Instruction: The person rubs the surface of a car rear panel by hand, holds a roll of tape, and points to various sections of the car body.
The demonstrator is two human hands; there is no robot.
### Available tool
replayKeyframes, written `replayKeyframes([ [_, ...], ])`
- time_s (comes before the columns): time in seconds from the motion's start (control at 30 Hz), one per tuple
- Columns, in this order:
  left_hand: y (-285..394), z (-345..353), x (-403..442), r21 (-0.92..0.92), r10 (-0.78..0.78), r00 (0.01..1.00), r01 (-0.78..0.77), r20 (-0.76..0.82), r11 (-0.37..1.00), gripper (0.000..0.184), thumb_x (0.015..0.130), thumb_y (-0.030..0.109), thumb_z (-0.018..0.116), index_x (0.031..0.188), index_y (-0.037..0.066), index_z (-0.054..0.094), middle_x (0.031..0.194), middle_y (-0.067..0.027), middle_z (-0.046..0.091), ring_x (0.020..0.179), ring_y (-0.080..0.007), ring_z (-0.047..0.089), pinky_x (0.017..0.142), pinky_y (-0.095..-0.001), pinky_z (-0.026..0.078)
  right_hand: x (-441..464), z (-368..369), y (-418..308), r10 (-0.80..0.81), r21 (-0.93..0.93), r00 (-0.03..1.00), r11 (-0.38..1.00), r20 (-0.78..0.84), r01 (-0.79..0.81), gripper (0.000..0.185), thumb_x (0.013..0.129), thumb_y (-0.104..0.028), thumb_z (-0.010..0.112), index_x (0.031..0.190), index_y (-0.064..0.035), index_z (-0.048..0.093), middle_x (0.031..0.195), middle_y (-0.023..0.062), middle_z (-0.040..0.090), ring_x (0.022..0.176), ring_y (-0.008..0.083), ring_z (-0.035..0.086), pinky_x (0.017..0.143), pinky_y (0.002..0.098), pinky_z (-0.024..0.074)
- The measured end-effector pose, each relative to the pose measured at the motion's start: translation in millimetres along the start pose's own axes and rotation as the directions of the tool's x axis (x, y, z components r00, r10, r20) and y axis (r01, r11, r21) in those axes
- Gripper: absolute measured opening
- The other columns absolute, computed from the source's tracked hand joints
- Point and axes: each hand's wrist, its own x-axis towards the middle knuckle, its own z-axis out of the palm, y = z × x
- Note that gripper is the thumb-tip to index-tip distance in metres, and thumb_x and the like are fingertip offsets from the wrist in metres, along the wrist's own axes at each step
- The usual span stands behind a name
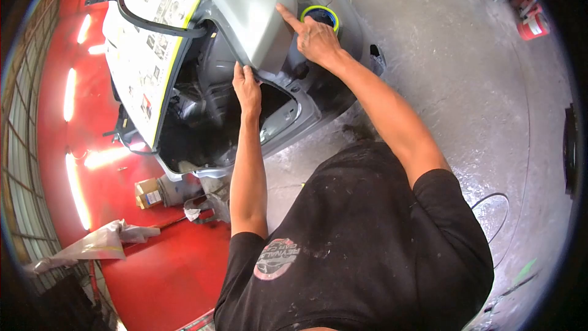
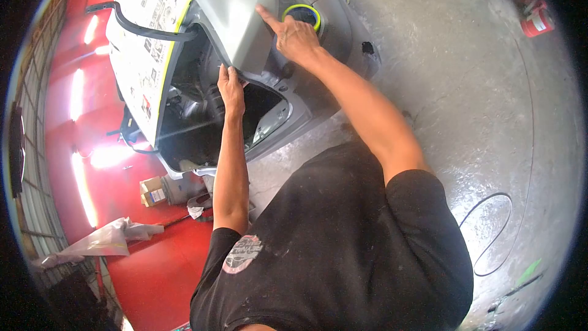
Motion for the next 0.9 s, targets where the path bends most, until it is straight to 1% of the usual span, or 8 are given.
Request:
replayKeyframes([
  [0.03, 3, -1, -1, -0.001, 0.003, 1.000, -0.003, 0.004, 1.000, 0.036, 0.109, 0.021, 0.041, 0.138, 0.004, 0.052, 0.114, -0.0087, 0.066, 0.095, -0.0177, 0.067, 0.079, -0.0353, 0.060, 6, -2, -3, -0.018, -0.013, 1.000, 1.000, 0.009, 0.018, 0.094, 0.084, 0.001, 0.056, 0.161, -0.0382, 0.020, 0.085, 0.0240, 0.062, 0.074, 0.0434, 0.067, 0.072, 0.0510, 0.0570],
  [0.13, 9, 6, -6, -0.084, 0.023, 0.998, -0.028, -0.064, 0.996, 0.034, 0.108, 0.016, 0.042, 0.137, 0.003, 0.057, 0.096, -0.0026, 0.065, 0.076, -0.0081, 0.059, 0.063, -0.0256, 0.053, 16, -5, -6, 0.012, -0.013, 0.998, 1.000, 0.055, -0.011, 0.093, 0.084, 0.000, 0.057, 0.160, -0.0389, 0.021, 0.085, 0.0242, 0.064, 0.076, 0.0434, 0.068, 0.073, 0.0522, 0.0572],
  [0.23, 6, 6, -4, -0.086, 0.024, 0.998, -0.029, -0.063, 0.996, 0.034, 0.109, 0.017, 0.042, 0.137, 0.003, 0.057, 0.098, -0.0029, 0.065, 0.078, -0.0084, 0.060, 0.064, -0.0255, 0.054, 7, -5, -4, 0.023, 0.017, 0.997, 1.000, 0.072, -0.025, 0.095, 0.083, 0.000, 0.056, 0.161, -0.0392, 0.018, 0.085, 0.0241, 0.065, 0.077, 0.0437, 0.068, 0.074, 0.0529, 0.0569],
  [0.43, 5, 8, -3, -0.090, 0.010, 0.997, -0.017, -0.078, 0.996, 0.035, 0.109, 0.017, 0.042, 0.137, 0.003, 0.057, 0.097, -0.0030, 0.066, 0.077, -0.0086, 0.059, 0.063, -0.0256, 0.053, -15, -2, 5, 0.085, 0.039, 0.990, 0.995, 0.110, -0.090, 0.099, 0.083, 0.001, 0.056, 0.162, -0.0374, 0.009, 0.082, 0.0246, 0.063, 0.077, 0.0449, 0.068, 0.076, 0.0537, 0.0559],
  [0.63, 2, 5, -2, -0.031, 0.027, 0.997, -0.030, -0.073, 0.999, 0.035, 0.108, 0.015, 0.042, 0.137, 0.002, 0.056, 0.096, -0.0030, 0.066, 0.074, -0.0087, 0.058, 0.061, -0.0262, 0.050, -16, -1, 5, 0.084, 0.064, 0.994, 0.994, 0.070, -0.088, 0.099, 0.083, 0.000, 0.057, 0.162, -0.0352, 0.010, 0.084, 0.0254, 0.065, 0.078, 0.0448, 0.068, 0.076, 0.0536, 0.0555],
  [0.73, 4, 6, -3, -0.064, 0.029, 0.998, -0.033, -0.059, 0.997, 0.034, 0.108, 0.015, 0.041, 0.137, 0.002, 0.056, 0.096, -0.0034, 0.066, 0.076, -0.0090, 0.059, 0.062, -0.0262, 0.052, 2, -2, 9, 0.050, 0.045, 0.997, 0.998, 0.055, -0.053, 0.098, 0.083, -0.002, 0.059, 0.162, -0.0346, 0.012, 0.084, 0.0254, 0.067, 0.079, 0.0439, 0.069, 0.076, 0.0528, 0.0557],
  [0.83, 7, 7, -4, -0.080, 0.030, 0.998, -0.035, -0.061, 0.996, 0.034, 0.108, 0.015, 0.041, 0.136, 0.002, 0.056, 0.097, -0.0039, 0.066, 0.076, -0.0093, 0.059, 0.063, -0.0262, 0.053, 22, -7, 7, 0.077, 0.015, 0.990, 0.997, 0.118, -0.079, 0.097, 0.083, -0.004, 0.061, 0.162, -0.0340, 0.013, 0.086, 0.0249, 0.068, 0.079, 0.0429, 0.069, 0.076, 0.0522, 0.0561],
  [0.9, 8, 8, -5, -0.079, 0.022, 0.997, -0.027, -0.071, 0.996, 0.033, 0.108, 0.015, 0.041, 0.135, 0.002, 0.057, 0.097, -0.0041, 0.066, 0.077, -0.0094, 0.060, 0.063, -0.0264, 0.054, 25, -5, 10, 0.071, 0.008, 0.991, 0.997, 0.115, -0.073, 0.099, 0.082, -0.004, 0.061, 0.162, -0.0343, 0.010, 0.084, 0.0236, 0.069, 0.077, 0.0420, 0.070, 0.075, 0.0522, 0.0561],
])
